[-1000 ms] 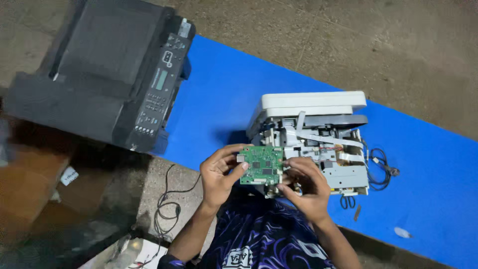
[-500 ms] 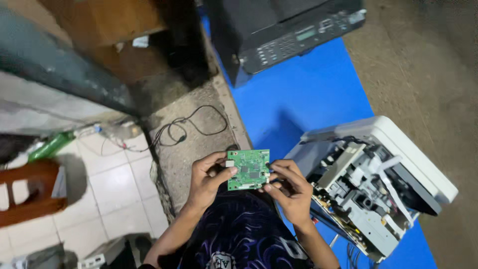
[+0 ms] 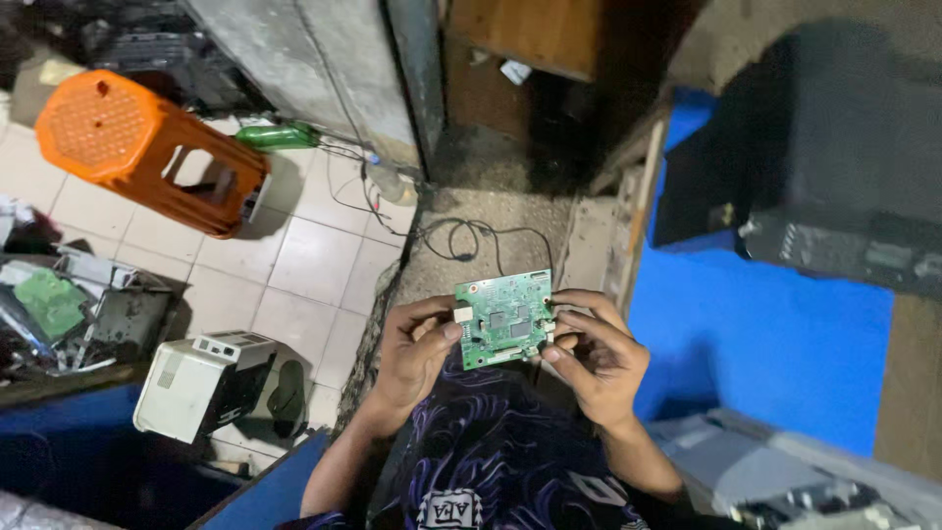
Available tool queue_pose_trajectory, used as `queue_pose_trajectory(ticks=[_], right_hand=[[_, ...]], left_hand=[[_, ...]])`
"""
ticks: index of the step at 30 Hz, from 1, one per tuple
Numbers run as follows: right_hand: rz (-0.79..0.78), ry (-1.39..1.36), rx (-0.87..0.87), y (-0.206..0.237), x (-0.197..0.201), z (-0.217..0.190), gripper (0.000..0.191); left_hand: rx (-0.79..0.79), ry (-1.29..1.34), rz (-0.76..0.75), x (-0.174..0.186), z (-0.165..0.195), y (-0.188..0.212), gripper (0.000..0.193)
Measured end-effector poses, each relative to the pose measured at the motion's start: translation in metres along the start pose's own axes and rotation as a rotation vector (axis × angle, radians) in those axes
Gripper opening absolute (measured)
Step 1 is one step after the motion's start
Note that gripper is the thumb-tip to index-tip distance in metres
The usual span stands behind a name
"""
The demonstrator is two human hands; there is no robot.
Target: The person opens the top cover of a white printer and removes internal components, including a circuit board, using a screwdriver. The person places the removed parts on the table and continues to manipulate internal mechanisms.
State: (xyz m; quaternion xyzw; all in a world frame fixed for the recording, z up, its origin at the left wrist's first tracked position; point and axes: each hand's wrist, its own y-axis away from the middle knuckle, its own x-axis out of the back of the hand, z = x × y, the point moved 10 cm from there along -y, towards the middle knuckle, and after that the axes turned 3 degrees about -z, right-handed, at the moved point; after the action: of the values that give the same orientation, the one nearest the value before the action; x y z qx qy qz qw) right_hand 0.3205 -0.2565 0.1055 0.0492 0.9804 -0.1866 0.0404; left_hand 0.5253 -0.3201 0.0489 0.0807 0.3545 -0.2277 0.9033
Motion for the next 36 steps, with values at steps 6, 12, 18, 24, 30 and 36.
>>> queue_pose_trajectory(ticks=[6, 12, 18, 24, 30, 36], right_hand=[[-0.167, -0.033, 0.065, -0.098, -0.073, 0.028, 0.045], [-0.416, -0.254, 0.022, -0.159, -0.169, 0.065, 0.046], [-0.658, -0.515, -0.130, -0.195, -0.277, 0.099, 0.045], [-0.880, -0.698, -0.224, -0.224, -0.379, 0.121, 0.049], [-0.956, -0.767, -0.377, -0.271, -0.482, 0.152, 0.051], [-0.953, -0.792, -0.351, -0.343, -0.594, 0.176, 0.057]], left_hand=[[-0.187, -0.151, 0.174, 0.059, 0.082, -0.023, 0.033], [-0.354, -0.101, 0.331, 0.114, 0.145, 0.002, 0.034], [-0.498, 0.068, 0.575, 0.168, 0.178, 0.044, 0.034], [-0.640, 0.124, 0.711, 0.218, 0.217, 0.068, 0.031], [-0.718, 0.174, 0.762, 0.286, 0.287, 0.057, 0.032], [-0.685, 0.196, 0.853, 0.366, 0.376, 0.033, 0.034]])
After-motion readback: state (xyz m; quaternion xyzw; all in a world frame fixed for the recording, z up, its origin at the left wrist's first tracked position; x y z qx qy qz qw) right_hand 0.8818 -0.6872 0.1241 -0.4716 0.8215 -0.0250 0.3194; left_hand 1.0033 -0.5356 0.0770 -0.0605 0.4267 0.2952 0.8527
